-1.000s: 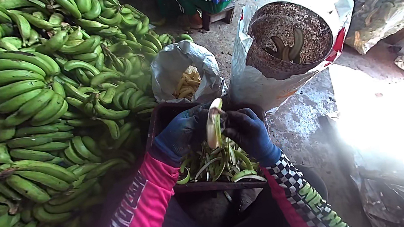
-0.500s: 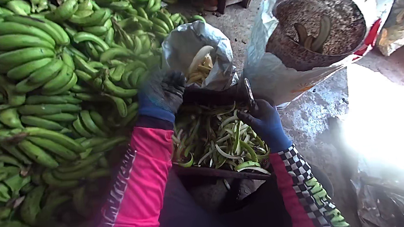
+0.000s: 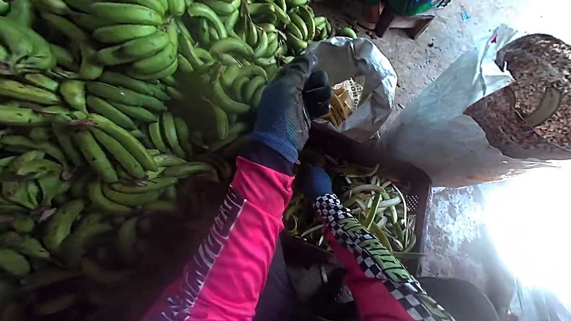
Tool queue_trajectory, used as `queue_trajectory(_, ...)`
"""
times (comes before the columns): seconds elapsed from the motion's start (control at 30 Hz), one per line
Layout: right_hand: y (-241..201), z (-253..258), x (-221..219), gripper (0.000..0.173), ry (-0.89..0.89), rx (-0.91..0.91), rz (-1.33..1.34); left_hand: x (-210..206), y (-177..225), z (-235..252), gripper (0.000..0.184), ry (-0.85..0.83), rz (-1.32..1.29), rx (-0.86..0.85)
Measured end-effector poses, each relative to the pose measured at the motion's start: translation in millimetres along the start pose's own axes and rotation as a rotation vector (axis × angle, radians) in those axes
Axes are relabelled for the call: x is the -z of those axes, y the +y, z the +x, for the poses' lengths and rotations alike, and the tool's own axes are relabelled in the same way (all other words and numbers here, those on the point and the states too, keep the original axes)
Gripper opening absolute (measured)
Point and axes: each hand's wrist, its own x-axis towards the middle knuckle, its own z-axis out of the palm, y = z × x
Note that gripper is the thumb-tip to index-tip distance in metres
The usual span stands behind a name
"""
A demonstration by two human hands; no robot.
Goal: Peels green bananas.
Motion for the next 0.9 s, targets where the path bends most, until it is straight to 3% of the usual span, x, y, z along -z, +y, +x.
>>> queue_trajectory(0.07,3.4,-1.4,-6.2,0.043,0.033,-0.014,0.034,-0.1,1.4,0.4,0.03,0.007,0.059,-0.006)
queue_trajectory(0.2,28.6,-29.2,45.9,0.038,0.014,-0.051,0.15,-2.3,-0.8,-3.8,0.03,-0.031,0.252,-0.027)
queue_trajectory(0.33,78.0,-73.6,124.8,0.036,0.258,-0.112,0.598,-8.8,-15.6,-15.5,0.035,-0.124,0.745,-0.037)
queue_trajectory(0.43,93.1,-119.7,177.9,0.036,0.437,-0.034,0.883,-20.6,-47.0,-27.8,0.047,-0.323,1.077,0.04)
queue_trajectory(0.53,94.9,-161.9,196.3,0.036,0.468,0.147,1.065,-32.5,-91.8,-49.3,0.035,-0.512,0.913,0.056)
queue_trajectory(0.63,108.4,-179.7,179.9,0.045,0.423,0.281,1.159,-42.4,-111.0,-60.1,0.042,-0.49,0.655,0.04)
queue_trajectory(0.77,128.4,-173.0,162.6,0.066,0.396,0.334,0.899,-33.5,-113.2,-58.6,0.045,-0.358,0.502,0.13)
queue_trajectory(0.9,123.3,-177.3,172.9,0.064,0.367,0.4,0.685,-36.9,-110.0,-59.2,0.043,-0.334,0.458,0.144)
